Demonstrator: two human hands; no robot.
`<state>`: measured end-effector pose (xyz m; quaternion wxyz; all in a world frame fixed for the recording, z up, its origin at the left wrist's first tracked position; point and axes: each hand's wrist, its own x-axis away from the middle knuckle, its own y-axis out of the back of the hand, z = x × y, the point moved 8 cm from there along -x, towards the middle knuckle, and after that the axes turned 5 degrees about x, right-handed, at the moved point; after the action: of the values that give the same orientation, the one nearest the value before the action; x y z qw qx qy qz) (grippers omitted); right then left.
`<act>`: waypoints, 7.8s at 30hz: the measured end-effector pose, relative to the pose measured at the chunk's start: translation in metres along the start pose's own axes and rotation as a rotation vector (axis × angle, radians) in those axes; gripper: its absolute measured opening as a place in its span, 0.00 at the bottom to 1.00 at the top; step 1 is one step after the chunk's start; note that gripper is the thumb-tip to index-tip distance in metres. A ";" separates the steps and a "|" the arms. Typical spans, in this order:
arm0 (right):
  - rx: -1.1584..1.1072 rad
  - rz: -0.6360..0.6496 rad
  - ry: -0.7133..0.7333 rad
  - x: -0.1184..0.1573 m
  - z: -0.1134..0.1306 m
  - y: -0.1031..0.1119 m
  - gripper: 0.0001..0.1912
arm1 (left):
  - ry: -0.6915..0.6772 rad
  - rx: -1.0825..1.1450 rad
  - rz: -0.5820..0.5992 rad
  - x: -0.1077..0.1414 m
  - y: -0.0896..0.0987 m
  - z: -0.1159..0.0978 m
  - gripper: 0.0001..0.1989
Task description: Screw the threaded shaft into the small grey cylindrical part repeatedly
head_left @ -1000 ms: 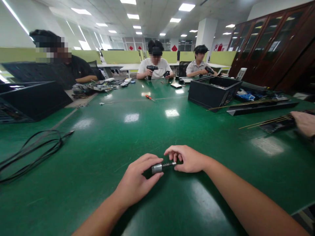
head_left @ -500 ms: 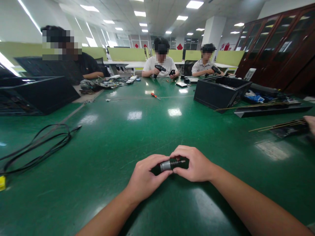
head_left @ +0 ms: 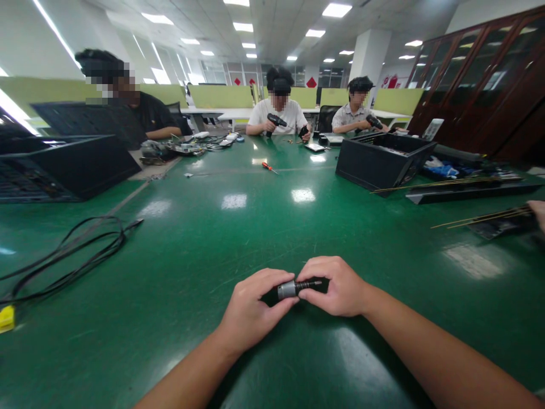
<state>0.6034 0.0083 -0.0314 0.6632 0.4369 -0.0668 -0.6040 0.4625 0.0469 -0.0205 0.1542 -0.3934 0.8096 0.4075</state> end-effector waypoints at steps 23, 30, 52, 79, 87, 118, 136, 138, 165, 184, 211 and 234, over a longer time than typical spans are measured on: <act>-0.026 -0.101 -0.010 0.001 -0.004 -0.004 0.03 | -0.012 -0.032 -0.004 0.001 0.001 0.001 0.15; -0.011 -0.102 -0.006 0.001 -0.002 -0.003 0.03 | -0.015 -0.035 -0.013 0.001 0.002 0.001 0.14; -0.015 -0.103 -0.019 0.002 -0.002 0.000 0.03 | -0.032 -0.045 -0.012 0.000 0.003 -0.001 0.14; -0.005 -0.113 -0.015 0.002 0.000 0.003 0.03 | -0.034 -0.053 -0.005 0.000 0.005 -0.004 0.13; -0.007 -0.111 -0.016 0.002 0.000 0.003 0.03 | -0.048 -0.051 -0.010 0.001 0.005 -0.002 0.13; 0.011 -0.118 -0.009 0.003 0.000 0.005 0.03 | -0.050 -0.079 -0.021 0.001 0.008 -0.004 0.13; -0.002 -0.109 -0.038 0.003 0.000 0.006 0.03 | -0.063 -0.068 -0.019 0.001 0.008 -0.005 0.15; -0.004 -0.108 -0.042 0.003 -0.001 0.006 0.02 | -0.066 -0.069 -0.022 0.001 0.008 -0.005 0.15; -0.008 -0.138 -0.035 0.003 -0.002 0.010 0.04 | -0.073 -0.089 -0.030 0.001 0.011 -0.004 0.15; -0.001 -0.144 -0.039 0.004 -0.003 0.011 0.04 | -0.076 -0.103 -0.044 -0.001 0.013 -0.004 0.15; -0.002 -0.137 -0.036 0.003 -0.003 0.013 0.03 | -0.071 -0.114 -0.046 0.000 0.015 -0.004 0.15; 0.012 -0.155 -0.028 0.003 -0.002 0.016 0.03 | -0.065 -0.109 -0.058 0.000 0.018 -0.003 0.14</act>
<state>0.6177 0.0046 -0.0233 0.6109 0.4362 -0.0457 -0.6591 0.4492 0.0516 -0.0088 0.1703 -0.4109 0.7691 0.4590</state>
